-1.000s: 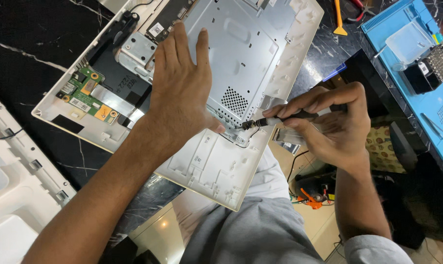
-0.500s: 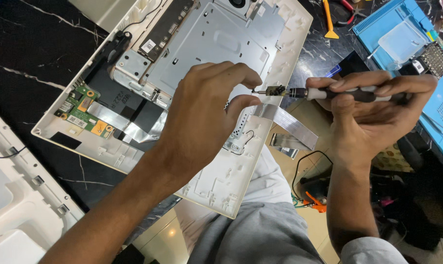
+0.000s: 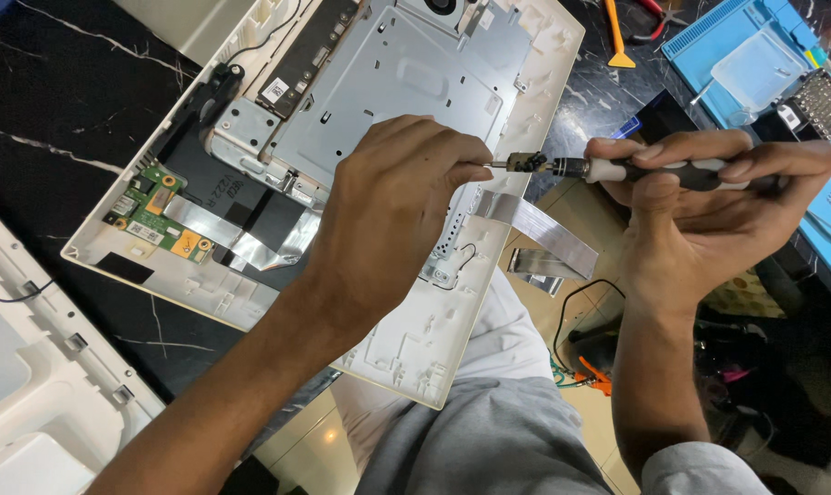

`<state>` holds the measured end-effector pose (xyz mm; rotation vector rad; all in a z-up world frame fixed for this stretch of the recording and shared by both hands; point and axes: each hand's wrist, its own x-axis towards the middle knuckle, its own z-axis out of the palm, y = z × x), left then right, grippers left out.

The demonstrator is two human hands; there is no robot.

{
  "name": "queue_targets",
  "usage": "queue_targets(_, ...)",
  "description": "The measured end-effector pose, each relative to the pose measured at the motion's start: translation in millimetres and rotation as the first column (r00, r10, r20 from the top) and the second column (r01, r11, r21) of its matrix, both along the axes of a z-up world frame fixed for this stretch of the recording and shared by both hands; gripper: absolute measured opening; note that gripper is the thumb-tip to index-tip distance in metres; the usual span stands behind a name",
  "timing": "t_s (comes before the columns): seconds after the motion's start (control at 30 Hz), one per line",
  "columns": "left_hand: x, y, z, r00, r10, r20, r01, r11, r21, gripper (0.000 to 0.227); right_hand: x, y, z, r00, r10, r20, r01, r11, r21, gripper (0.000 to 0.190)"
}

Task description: The person aligns a metal bracket onto the internal chassis of a white electronic device and secures it by inserting and tightening multiple screws with a manual screwdriver. The person works on the device while seated, with the device resting on their lap.

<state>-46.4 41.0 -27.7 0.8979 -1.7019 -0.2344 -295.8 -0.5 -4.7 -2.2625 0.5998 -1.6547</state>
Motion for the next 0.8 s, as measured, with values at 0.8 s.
queue_targets(0.8, -13, 8, 8, 0.885, 0.088, -0.456, 0.205, 0.806, 0.555, 0.022, 10, 2, -46, 0.895, -0.107, 0.434, -0.134, 0.862, 0.489, 0.048)
